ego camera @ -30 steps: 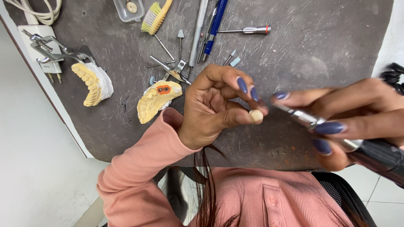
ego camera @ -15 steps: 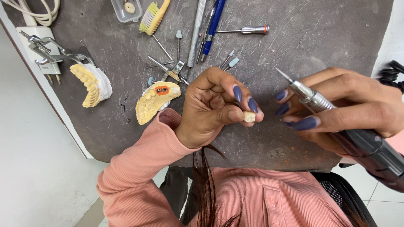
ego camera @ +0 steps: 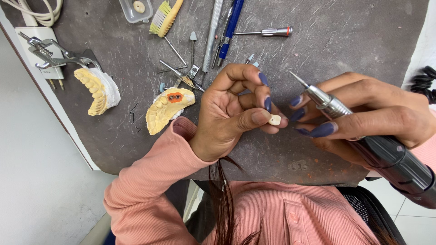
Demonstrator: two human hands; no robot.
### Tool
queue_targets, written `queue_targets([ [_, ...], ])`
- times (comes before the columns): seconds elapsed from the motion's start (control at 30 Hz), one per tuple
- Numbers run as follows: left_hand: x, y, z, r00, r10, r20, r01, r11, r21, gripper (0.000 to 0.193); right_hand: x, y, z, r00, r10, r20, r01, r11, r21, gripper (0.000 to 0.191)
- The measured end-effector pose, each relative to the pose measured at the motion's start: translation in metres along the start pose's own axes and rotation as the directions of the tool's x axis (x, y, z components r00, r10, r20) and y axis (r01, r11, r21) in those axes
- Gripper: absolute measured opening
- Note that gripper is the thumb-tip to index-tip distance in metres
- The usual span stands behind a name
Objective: The person holds a small dental crown in one hand and uses a rotary handpiece with a grinding bur to grind and shape its surface, rotating the crown to work different sides. They periodically pause to feel and check the crown with their fingers, then resume grinding, and finally change the bur on the handpiece.
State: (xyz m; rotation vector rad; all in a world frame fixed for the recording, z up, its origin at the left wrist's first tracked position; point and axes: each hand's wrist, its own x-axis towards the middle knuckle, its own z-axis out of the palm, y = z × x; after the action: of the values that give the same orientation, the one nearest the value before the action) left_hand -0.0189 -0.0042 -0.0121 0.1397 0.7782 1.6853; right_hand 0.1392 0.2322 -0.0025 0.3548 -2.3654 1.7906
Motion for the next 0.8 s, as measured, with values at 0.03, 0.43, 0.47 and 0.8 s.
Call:
queue_targets([
  [0.03, 0.0, 0.001, 0.001, 1.0, -0.005, -0.008, 0.005, 1.0, 0.014, 0.044, 0.001, 0.005, -0.003, 0.995, -0.049, 0.092, 0.051, 0.999, -0.018, 0.026],
  [0.43, -0.003, -0.003, 0.005, 0.998, 0.067, 0.001, -0.066, 0.991, 0.12, 0.041, 0.006, -0.015, 0.011, 0.979, 0.198, 0.04, -0.195, 0.979, -0.057, 0.024],
  [0.47, -0.003, -0.006, 0.005, 0.996, 0.083, 0.017, -0.084, 0.988, 0.129, 0.041, 0.009, -0.015, 0.012, 0.985, 0.171, 0.032, -0.17, 0.985, -0.031, 0.024],
  [0.8, -0.005, -0.011, 0.003, 0.991, 0.129, 0.019, -0.13, 0.984, 0.123, 0.036, 0.014, -0.01, 0.005, 0.995, 0.092, 0.04, -0.095, 0.994, 0.062, 0.027],
])
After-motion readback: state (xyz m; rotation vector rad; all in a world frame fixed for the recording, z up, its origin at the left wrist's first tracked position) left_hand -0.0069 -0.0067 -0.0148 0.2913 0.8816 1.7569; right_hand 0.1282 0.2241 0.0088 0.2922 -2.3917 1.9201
